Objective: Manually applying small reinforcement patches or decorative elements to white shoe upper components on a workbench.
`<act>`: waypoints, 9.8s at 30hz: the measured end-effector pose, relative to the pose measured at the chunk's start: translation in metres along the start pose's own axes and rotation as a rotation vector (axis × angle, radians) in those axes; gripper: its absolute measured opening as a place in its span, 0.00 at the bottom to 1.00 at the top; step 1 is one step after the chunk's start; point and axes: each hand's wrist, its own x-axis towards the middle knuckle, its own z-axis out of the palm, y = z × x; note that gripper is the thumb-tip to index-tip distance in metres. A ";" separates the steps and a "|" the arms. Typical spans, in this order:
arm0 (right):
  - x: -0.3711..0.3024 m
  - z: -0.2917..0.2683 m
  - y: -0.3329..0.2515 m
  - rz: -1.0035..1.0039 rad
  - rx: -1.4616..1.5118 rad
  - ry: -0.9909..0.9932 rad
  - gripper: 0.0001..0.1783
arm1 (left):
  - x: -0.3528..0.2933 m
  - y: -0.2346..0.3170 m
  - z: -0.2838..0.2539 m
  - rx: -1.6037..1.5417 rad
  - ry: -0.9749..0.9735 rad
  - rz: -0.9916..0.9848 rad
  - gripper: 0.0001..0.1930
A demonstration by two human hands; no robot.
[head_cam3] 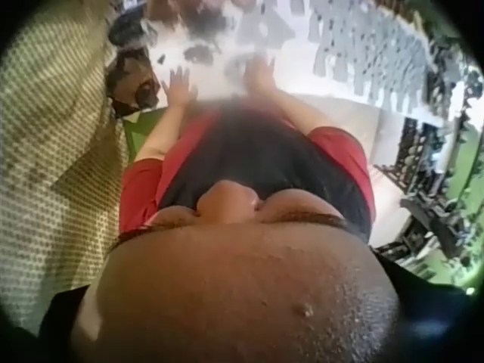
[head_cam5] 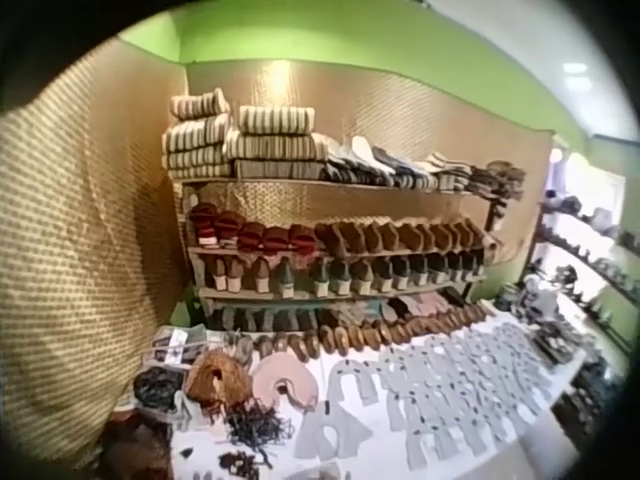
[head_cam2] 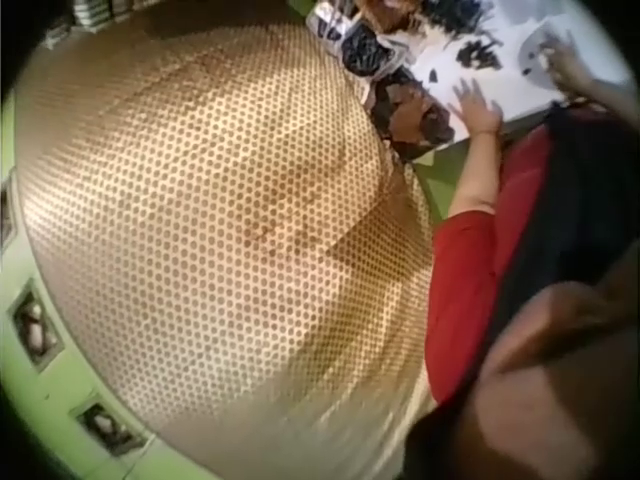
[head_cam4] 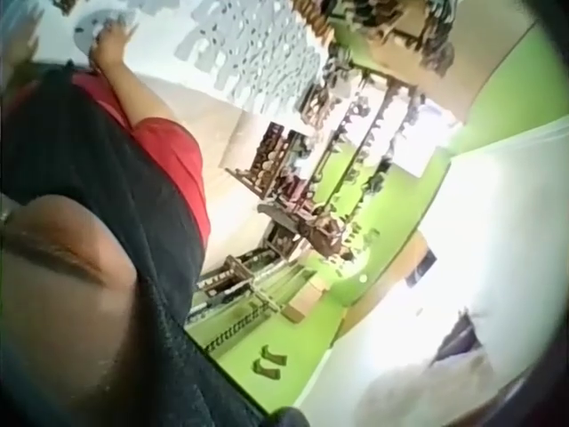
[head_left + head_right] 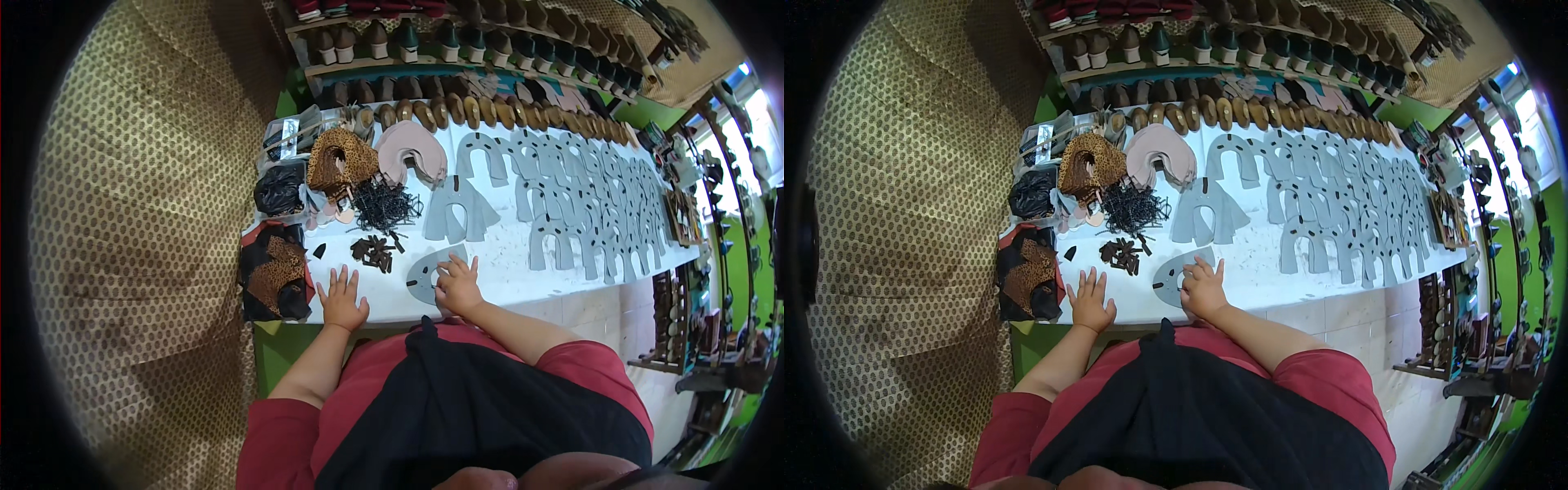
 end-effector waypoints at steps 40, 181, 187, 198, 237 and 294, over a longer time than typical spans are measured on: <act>-0.027 -0.013 0.016 -0.321 -0.166 -0.174 0.31 | -0.001 0.002 0.017 -0.056 0.156 0.169 0.26; -0.020 -0.014 0.012 -0.267 -0.191 -0.333 0.48 | -0.019 -0.028 -0.004 0.066 -0.096 0.063 0.51; 0.012 -0.004 -0.016 -0.246 -0.204 -0.311 0.51 | -0.027 -0.038 -0.004 0.019 -0.325 -0.044 0.53; 0.031 -0.023 -0.037 -0.200 -0.312 -0.759 0.47 | -0.026 -0.038 -0.007 0.072 -0.386 -0.038 0.54; 0.074 -0.055 -0.001 -0.665 -0.263 -0.920 0.42 | -0.017 0.034 -0.007 -0.147 -0.522 -0.547 0.65; 0.121 -0.042 0.028 -0.540 0.090 -0.526 0.11 | -0.011 0.046 -0.011 -0.112 -0.540 -0.617 0.65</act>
